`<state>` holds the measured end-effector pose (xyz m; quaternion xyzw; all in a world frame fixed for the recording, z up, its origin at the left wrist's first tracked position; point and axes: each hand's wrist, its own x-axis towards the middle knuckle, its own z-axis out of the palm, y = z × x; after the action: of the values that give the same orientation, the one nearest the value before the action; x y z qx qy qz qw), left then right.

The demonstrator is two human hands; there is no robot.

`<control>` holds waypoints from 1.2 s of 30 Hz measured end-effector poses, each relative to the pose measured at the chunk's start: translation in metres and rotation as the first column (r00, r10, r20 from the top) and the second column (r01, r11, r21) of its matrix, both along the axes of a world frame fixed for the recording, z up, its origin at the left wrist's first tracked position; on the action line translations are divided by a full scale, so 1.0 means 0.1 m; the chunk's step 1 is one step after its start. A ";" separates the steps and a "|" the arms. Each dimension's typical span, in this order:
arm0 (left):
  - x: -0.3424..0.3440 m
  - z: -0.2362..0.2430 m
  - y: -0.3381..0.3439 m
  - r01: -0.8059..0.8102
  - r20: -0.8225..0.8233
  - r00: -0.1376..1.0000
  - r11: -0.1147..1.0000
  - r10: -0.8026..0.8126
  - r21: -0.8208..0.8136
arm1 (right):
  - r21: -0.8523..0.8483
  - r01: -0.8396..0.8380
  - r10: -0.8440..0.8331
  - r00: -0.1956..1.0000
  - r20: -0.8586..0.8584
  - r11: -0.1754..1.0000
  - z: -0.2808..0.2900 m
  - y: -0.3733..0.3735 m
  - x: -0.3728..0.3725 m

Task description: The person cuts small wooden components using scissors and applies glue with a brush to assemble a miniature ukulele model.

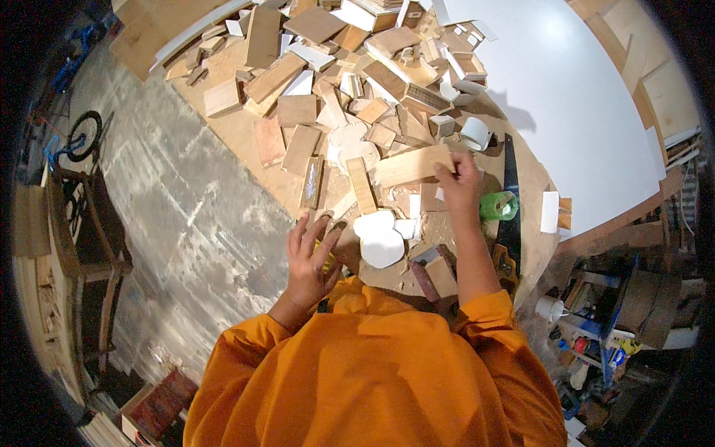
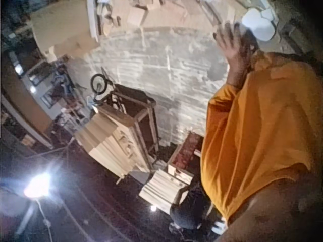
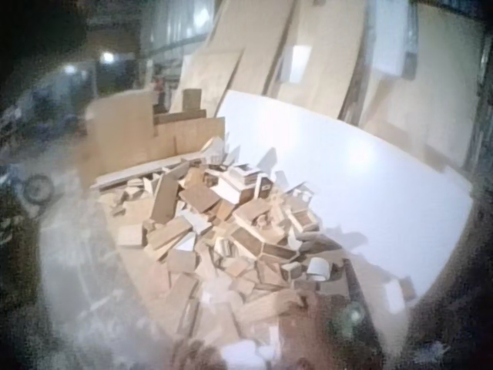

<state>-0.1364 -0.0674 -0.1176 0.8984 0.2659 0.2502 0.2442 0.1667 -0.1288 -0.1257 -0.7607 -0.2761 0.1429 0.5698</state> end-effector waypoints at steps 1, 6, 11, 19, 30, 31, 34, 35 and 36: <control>-0.01 -0.02 0.01 -0.014 0.007 1.000 1.000 0.014 0.009 | 0.038 0.020 -0.016 0.993 -0.115 0.999 0.12 -0.06 -0.03; 0.04 0.05 0.04 -0.016 0.054 0.998 1.000 0.016 0.008 | 0.104 -0.012 0.065 0.849 -0.524 0.994 0.42 -0.50 -0.09; 0.15 0.24 0.05 -0.003 0.109 0.994 0.999 0.009 -0.050 | 0.103 -0.067 0.116 0.788 -0.604 0.992 0.55 -0.70 -0.27; 0.13 0.07 0.04 -0.052 0.150 0.984 0.952 0.101 -0.301 | -0.115 -0.376 0.235 0.761 -0.605 0.919 0.35 -0.58 -0.50; 0.17 0.11 -0.02 0.145 -0.019 0.989 0.989 -0.145 0.020 | -0.336 -0.315 0.215 0.928 -0.304 0.888 0.15 -0.52 -0.53; 0.19 0.10 -0.03 0.149 -0.022 0.989 0.989 -0.148 0.012 | -0.363 -0.301 0.216 0.942 -0.258 0.882 0.13 -0.52 -0.53; 0.20 0.04 -0.04 0.139 -0.036 0.990 0.990 -0.138 0.023 | -0.403 -0.282 0.218 0.956 -0.196 0.871 0.12 -0.50 -0.54; 0.20 0.03 -0.04 0.135 -0.042 0.990 0.990 -0.134 0.033 | -0.409 -0.277 0.216 0.958 -0.190 0.869 0.12 -0.50 -0.54; 0.20 0.02 -0.04 0.140 -0.053 0.989 0.990 -0.139 0.026 | -0.405 -0.273 0.223 0.960 -0.168 0.872 0.11 -0.51 -0.53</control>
<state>-0.1167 -0.0715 -0.1158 0.9244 0.2047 0.2136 0.2408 0.1135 -0.1796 -0.1147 -0.8149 -0.3001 0.3155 0.3825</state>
